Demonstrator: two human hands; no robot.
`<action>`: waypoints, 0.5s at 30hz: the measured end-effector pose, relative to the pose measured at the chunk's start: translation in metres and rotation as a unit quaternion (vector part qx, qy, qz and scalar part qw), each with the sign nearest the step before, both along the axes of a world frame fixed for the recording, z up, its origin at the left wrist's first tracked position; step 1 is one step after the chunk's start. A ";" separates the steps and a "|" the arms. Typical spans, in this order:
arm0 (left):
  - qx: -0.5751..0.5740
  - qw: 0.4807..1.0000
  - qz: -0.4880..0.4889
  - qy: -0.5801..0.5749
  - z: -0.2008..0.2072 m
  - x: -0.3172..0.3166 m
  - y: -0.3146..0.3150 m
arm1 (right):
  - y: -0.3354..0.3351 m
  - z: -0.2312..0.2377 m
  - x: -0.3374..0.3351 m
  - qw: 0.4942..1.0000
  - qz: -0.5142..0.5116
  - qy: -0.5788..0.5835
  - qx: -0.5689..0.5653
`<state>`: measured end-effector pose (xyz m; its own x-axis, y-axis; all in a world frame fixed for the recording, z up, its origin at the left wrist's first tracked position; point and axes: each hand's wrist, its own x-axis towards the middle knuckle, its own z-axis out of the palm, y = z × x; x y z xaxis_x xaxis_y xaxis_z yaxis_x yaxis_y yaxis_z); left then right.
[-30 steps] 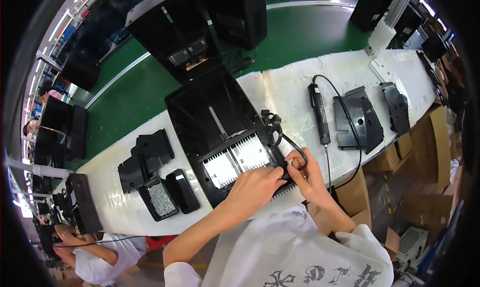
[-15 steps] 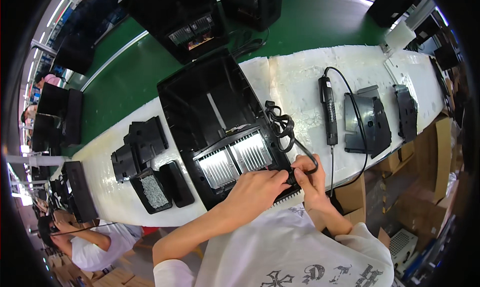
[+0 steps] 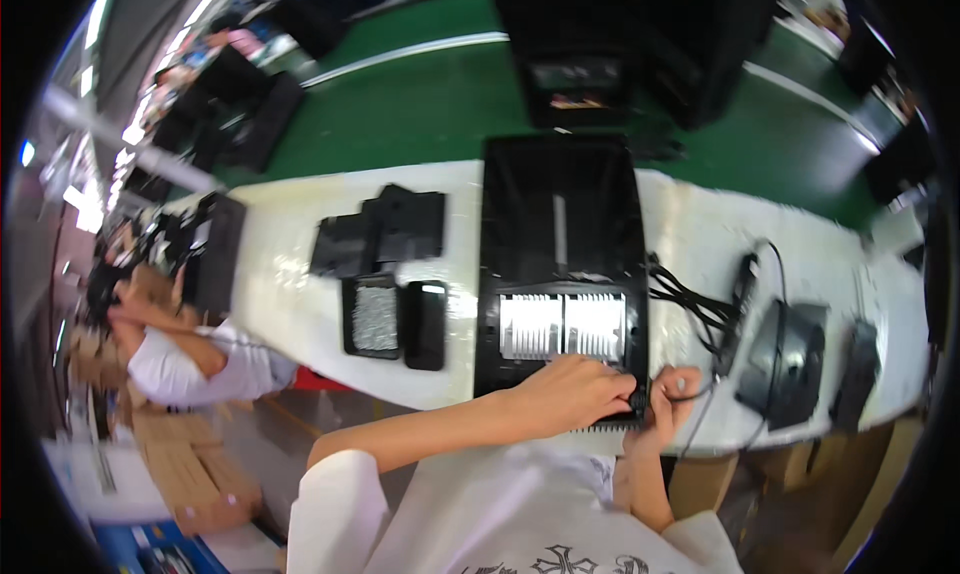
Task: Assembling an electronic device by installing heat sinks and internal boards into a housing and securing them with an electric screwdriver.
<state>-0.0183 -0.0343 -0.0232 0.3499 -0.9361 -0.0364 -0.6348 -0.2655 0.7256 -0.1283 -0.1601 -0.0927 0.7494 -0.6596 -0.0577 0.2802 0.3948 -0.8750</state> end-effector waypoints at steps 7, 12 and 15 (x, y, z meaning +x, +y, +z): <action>-0.208 0.929 0.289 -0.106 0.040 0.031 0.070 | 0.000 -0.017 -0.006 0.974 -0.064 0.077 0.202; 0.013 0.808 0.520 -0.276 0.013 0.137 0.228 | -0.016 -0.037 -0.031 0.977 0.043 0.079 0.193; 0.143 0.692 0.581 -0.404 -0.043 0.190 0.341 | -0.019 -0.056 -0.059 0.948 0.027 0.229 0.219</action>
